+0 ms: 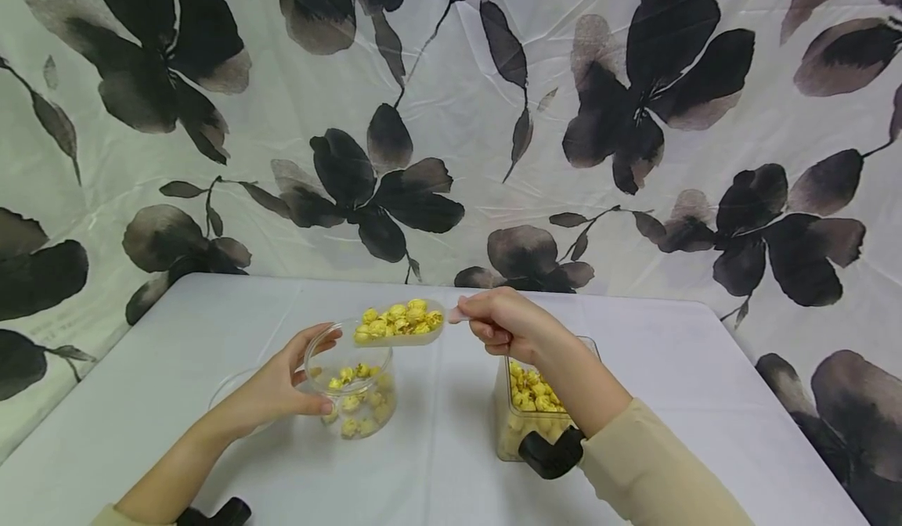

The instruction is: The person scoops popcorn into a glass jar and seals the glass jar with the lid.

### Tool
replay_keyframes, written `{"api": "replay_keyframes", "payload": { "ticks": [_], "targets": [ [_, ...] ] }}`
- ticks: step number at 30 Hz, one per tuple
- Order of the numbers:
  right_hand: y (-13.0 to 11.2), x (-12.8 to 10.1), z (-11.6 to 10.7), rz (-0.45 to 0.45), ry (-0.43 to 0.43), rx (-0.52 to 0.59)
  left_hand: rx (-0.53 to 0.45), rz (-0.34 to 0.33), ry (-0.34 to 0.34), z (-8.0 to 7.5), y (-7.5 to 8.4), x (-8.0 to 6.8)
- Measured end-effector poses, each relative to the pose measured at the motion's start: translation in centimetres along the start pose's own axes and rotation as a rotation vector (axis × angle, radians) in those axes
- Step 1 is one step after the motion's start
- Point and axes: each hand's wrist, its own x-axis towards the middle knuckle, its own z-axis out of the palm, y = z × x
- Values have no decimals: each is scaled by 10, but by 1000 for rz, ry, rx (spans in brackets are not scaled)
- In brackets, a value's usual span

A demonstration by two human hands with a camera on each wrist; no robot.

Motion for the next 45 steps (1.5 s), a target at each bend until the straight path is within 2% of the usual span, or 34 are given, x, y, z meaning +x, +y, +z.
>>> {"api": "replay_keyframes", "payload": {
  "ticks": [12, 20, 25, 34, 39, 45],
  "targets": [
    [-7, 16, 20, 36, 59, -121, 24, -34, -5, 2, 2, 1],
    [-17, 25, 35, 0, 88, -284, 21, -38, -8, 2, 3, 2],
    [-20, 27, 41, -15, 109, -337, 19, -26, -9, 2, 4, 1],
    [-20, 23, 38, -47, 114, -372, 59, 1, -16, 3, 4, 2],
    [-21, 18, 33, -75, 111, -409, 46, -10, -8, 3, 4, 1],
    [-23, 11, 24, -80, 125, -382, 28, -7, -8, 3, 3, 0]
  ]
}}
